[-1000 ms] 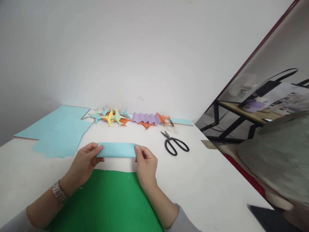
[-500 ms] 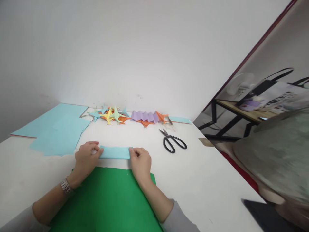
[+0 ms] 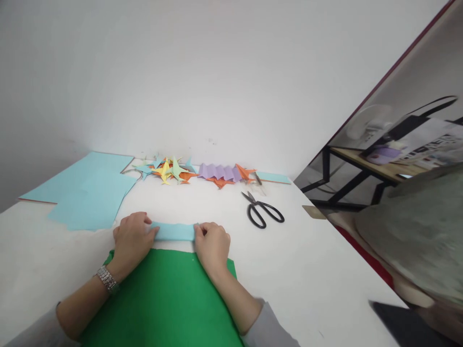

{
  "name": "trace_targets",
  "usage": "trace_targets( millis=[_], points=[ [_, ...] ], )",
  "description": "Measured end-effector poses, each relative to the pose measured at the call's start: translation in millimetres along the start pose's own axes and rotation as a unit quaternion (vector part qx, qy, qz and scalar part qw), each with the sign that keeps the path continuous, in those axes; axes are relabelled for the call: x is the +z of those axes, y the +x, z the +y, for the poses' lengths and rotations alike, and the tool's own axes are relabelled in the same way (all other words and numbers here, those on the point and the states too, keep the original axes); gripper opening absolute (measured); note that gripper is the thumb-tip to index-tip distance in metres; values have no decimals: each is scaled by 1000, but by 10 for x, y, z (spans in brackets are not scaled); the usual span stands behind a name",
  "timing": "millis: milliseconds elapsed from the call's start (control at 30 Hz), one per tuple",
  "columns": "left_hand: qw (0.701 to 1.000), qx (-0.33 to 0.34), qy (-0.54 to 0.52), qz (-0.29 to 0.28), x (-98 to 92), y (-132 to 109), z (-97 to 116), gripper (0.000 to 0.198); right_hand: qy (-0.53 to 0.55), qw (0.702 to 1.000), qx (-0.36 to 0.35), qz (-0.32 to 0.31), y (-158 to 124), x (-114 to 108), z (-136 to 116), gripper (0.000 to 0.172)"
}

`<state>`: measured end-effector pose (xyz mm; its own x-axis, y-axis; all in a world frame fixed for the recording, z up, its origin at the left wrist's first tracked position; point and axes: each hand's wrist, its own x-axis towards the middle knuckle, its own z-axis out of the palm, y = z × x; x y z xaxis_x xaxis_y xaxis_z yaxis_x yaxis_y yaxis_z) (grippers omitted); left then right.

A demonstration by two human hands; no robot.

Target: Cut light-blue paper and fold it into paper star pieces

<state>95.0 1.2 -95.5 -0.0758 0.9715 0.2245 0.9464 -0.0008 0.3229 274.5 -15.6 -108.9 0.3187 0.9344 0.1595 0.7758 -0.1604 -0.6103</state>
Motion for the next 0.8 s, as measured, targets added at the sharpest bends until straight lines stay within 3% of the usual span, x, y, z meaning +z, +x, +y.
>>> trace_targets(
  millis=[100,167,233,333,433,633,800],
  points=[
    [999,24,22,36,-10,7,-12,23,-2,1000,-2,-3,-3,-10,5,28],
    [992,115,41,34,-29,-1,2,13,-3,1000,0,-5,-4,-13,7,28],
    [976,209,62,13,-51,-22,34,18,-4,1000,1,-6,-1,-15,8,28],
    [957,275,90,-22,-72,-85,95,25,5,1000,-5,-7,2,-16,10,30],
    [951,287,106,-41,-53,-203,145,29,14,1000,-10,-8,2,-12,20,31],
    [958,264,108,-6,88,-474,227,48,4,1000,-13,-9,7,-7,38,34],
    [961,263,79,20,177,-502,211,49,-2,1000,-7,-19,11,-15,54,34]
  ],
)
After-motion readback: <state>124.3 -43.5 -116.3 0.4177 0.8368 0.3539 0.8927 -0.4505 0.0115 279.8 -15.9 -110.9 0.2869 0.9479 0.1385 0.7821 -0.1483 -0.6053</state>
